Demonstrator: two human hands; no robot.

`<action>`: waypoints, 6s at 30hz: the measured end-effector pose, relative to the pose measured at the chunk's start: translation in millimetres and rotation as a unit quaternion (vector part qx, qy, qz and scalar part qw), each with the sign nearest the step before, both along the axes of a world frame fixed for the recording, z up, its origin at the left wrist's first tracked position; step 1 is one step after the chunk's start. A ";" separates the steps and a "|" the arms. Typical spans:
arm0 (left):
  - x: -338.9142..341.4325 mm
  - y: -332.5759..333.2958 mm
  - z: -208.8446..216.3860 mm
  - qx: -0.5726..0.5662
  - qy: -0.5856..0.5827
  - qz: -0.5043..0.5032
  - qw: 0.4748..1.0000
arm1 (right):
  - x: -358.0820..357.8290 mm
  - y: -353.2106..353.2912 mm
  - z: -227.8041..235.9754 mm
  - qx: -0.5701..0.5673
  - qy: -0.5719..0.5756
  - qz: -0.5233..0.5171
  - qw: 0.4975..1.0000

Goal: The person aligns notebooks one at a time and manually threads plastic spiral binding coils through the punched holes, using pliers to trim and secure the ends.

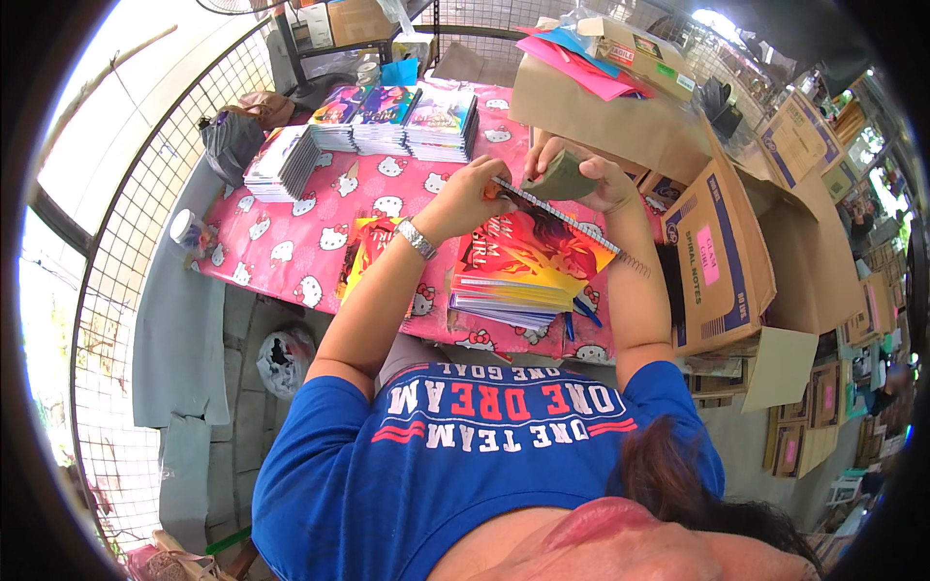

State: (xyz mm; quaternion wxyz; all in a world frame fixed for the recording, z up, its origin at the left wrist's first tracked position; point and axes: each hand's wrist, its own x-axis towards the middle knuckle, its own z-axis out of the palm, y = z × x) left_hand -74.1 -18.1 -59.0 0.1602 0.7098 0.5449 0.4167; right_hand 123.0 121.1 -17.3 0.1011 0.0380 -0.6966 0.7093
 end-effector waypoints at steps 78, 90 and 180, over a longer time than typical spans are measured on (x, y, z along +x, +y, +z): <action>-127.4 -157.0 -184.9 -0.119 0.081 0.575 0.806 | 145.3 -61.4 -259.7 0.443 -0.348 -0.588 0.581; 27.1 104.7 -92.9 -0.171 0.207 -0.047 0.962 | 193.8 42.6 -281.1 0.495 -0.452 -0.585 0.456; 77.8 31.7 1.5 0.153 0.271 -0.076 0.947 | 92.2 -101.1 -26.8 0.446 -0.078 -0.533 0.715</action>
